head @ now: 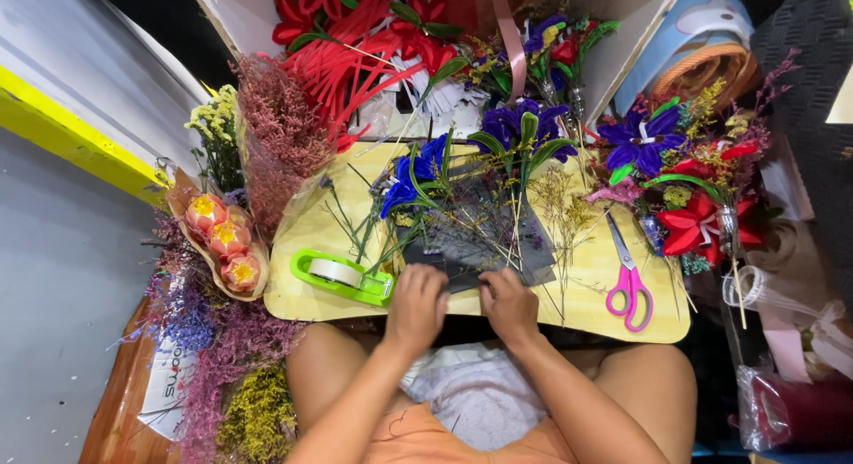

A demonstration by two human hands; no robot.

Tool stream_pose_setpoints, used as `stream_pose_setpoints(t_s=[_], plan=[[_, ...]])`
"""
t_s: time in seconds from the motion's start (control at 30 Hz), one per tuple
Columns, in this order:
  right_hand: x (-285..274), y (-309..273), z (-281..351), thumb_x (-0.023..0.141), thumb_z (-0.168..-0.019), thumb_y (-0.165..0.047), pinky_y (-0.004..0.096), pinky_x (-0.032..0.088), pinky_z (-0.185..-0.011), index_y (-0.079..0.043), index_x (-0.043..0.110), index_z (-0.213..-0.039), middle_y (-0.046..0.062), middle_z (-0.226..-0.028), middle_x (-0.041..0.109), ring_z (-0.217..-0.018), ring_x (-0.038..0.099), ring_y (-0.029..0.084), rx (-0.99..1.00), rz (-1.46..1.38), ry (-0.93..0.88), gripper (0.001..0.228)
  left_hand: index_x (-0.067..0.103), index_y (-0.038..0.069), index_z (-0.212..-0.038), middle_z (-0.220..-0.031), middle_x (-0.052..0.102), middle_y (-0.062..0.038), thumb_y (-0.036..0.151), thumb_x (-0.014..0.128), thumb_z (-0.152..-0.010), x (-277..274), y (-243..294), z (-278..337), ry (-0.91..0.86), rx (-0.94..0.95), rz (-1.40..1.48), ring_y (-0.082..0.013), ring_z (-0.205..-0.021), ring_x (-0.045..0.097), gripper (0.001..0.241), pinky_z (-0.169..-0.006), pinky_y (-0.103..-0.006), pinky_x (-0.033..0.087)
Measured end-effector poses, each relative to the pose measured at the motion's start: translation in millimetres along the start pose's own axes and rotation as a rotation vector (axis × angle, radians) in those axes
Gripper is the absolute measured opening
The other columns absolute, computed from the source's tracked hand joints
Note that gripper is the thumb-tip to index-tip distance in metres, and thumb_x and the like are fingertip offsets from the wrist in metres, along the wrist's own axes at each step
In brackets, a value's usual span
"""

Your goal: The person trims flower stems with shears, bunches dried and artificial flowers together, wraps them in paper, and assembles a bouquet by hand.

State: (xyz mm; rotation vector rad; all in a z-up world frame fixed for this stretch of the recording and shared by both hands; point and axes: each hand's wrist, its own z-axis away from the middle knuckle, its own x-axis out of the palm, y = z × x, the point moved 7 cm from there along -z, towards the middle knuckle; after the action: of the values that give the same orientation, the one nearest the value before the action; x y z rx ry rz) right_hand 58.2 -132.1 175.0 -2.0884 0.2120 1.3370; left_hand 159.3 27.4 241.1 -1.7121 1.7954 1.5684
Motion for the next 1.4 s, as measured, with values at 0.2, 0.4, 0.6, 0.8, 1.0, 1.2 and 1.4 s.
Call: stream_pose_setpoints(t_s=[0.2,0.4,0.6,0.8,1.0,1.2,1.4], plan=[[-9.3,-11.6,6.5,0.064,-0.090,-0.026,0.051,0.048,-0.057,-0.022,0.073,-0.107,0.002,-0.114,0.058,-0.070,0.066,0.037,-0.015,0.004,-0.338,0.020,0.069,0.008,-0.107,-0.122,0.060,-0.017,0.034,0.081,-0.074,52.3,44.1,57.6,-0.302,0.132,-0.184,-0.0368,-0.116,0.052,0.044,-0.098,-0.0473,0.041],[-32.9,-20.7,16.5,0.068,-0.086,-0.021,0.046,0.056,-0.066,-0.019,0.076,-0.101,-0.008,-0.119,0.069,-0.091,0.072,0.025,-0.045,-0.070,-0.199,0.017,0.051,0.018,-0.143,-0.122,0.070,-0.014,0.052,0.080,-0.081,66.7,6.7,54.2,-0.567,-0.214,-0.395,-0.0378,-0.117,0.063,0.076,-0.092,-0.0496,0.052],[-55.1,-31.2,58.1,0.066,-0.083,-0.020,0.044,0.058,-0.075,-0.015,0.073,-0.103,-0.002,-0.122,0.074,-0.101,0.074,0.024,-0.122,-0.159,-0.204,0.021,0.064,0.014,-0.132,-0.132,0.069,-0.014,0.043,0.074,-0.084,44.2,-16.9,90.1,-0.386,-0.644,0.258,-0.0380,-0.124,0.061,0.058,-0.099,-0.0398,0.048],[-69.2,-42.4,93.5,0.068,-0.080,-0.021,0.045,0.056,-0.072,-0.020,0.072,-0.104,-0.006,-0.110,0.076,-0.096,0.073,0.024,-0.110,-0.128,-0.205,0.024,0.001,0.028,-0.160,-0.140,0.058,-0.023,0.000,0.088,-0.067,0.9,-41.6,139.5,0.097,-0.940,0.897,-0.0273,-0.097,0.076,0.130,-0.086,-0.0363,0.062],[-84.1,-35.0,116.0,0.072,-0.079,-0.013,0.032,0.052,-0.097,-0.017,0.073,-0.097,0.000,-0.120,0.074,-0.112,0.071,0.018,-0.139,-0.341,-0.220,0.019,0.083,0.012,-0.103,-0.063,0.068,-0.001,0.017,0.076,-0.090,-45.6,-0.1,155.2,-0.263,-0.851,0.643,-0.0074,-0.054,0.058,0.016,-0.055,-0.0232,0.046],[-91.1,8.2,138.4,0.083,-0.078,-0.014,0.026,0.056,-0.090,-0.017,0.083,-0.087,0.000,-0.112,0.079,-0.108,0.073,0.013,0.069,-0.521,-0.399,0.009,0.086,0.011,-0.107,-0.081,0.076,0.005,0.029,0.075,-0.090,-93.8,12.9,207.0,-0.391,-0.924,0.594,-0.0046,-0.073,0.060,0.027,-0.071,-0.0196,0.046],[-126.2,-25.5,143.7,0.084,-0.078,-0.007,0.031,0.054,-0.099,-0.009,0.085,-0.088,0.008,-0.110,0.081,-0.105,0.075,0.018,0.088,-0.775,-0.445,0.010,0.087,-0.002,-0.094,-0.087,0.083,-0.008,0.009,0.084,-0.083,-101.1,9.5,245.2,-0.089,-1.161,0.903,-0.0110,-0.078,0.067,0.017,-0.075,-0.0230,0.050]])
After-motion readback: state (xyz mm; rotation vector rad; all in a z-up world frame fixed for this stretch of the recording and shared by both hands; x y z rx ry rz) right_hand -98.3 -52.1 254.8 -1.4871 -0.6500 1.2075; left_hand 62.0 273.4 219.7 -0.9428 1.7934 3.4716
